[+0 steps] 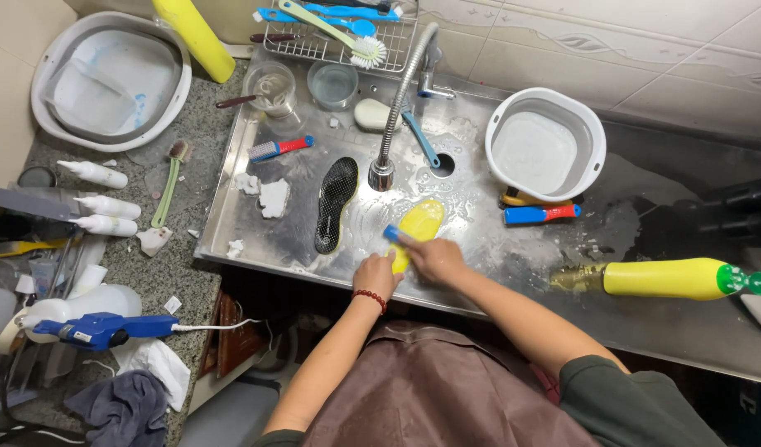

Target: Washing a white shoe and its insoles in a sink using a brush and soap.

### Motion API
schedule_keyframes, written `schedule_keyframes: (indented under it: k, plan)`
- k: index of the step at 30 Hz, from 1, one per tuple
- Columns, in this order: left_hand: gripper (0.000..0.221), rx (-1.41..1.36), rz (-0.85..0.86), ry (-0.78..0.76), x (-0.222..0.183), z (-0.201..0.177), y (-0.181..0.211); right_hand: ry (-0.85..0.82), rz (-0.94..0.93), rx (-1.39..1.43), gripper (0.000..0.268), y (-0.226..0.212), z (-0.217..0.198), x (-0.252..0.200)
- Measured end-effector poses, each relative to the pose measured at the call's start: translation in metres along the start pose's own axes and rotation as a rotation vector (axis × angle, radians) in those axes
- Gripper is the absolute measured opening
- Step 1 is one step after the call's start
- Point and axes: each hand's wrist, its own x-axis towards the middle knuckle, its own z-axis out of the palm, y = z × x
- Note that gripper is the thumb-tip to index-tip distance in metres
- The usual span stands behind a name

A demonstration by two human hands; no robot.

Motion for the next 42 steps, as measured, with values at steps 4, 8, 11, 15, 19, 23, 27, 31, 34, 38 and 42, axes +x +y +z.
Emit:
schedule_keyframes:
  k: [4, 8, 11, 15, 19, 23, 27, 31, 34, 38, 42]
  plan:
    - [0.061, 0.001, 0.01, 0.003, -0.003, 0.002, -0.002, 0.056, 0.272, 0.085, 0.042, 0.006, -0.016, 0.001]
    - [0.06, -0.04, -0.009, -0.018, 0.001, 0.009, -0.008, 0.047, 0.047, 0.01, 0.043, 0.002, 0.02, -0.019]
    - [0.058, -0.028, -0.016, -0.028, -0.007, -0.005, 0.0, 0.241, 0.266, 0.051, 0.038, 0.048, -0.014, 0.0]
    - [0.061, -0.052, -0.036, -0.019, -0.004, -0.002, 0.002, 0.225, 0.28, 0.081, 0.043, 0.022, 0.027, -0.017]
    - [0.061, -0.055, -0.025, -0.021, -0.001, 0.0, -0.003, 0.167, 0.216, 0.029, 0.044, 0.044, 0.009, -0.018]
    - [0.062, -0.047, -0.026, -0.037, -0.004, -0.003, 0.0, 0.314, 0.35, 0.089, 0.037, 0.062, 0.0, -0.008]
    - [0.064, -0.057, -0.011, -0.036, 0.004, 0.003, -0.003, 0.236, 0.269, 0.066, 0.044, 0.032, 0.015, -0.023]
    - [0.061, -0.056, -0.017, -0.014, -0.003, -0.003, -0.001, 0.258, 0.266, 0.085, 0.04, 0.046, 0.002, -0.011]
    - [0.057, -0.066, -0.005, 0.003, 0.0, 0.007, -0.006, 0.287, 0.377, 0.156, 0.041, 0.034, 0.006, -0.005]
    - [0.053, -0.131, 0.057, 0.054, 0.012, 0.028, -0.027, 0.141, 0.099, 0.225, 0.046, 0.01, 0.021, -0.026]
    - [0.053, -0.23, 0.073, 0.113, 0.012, 0.014, -0.03, 0.213, 0.323, 0.168, 0.04, 0.072, -0.04, -0.017]
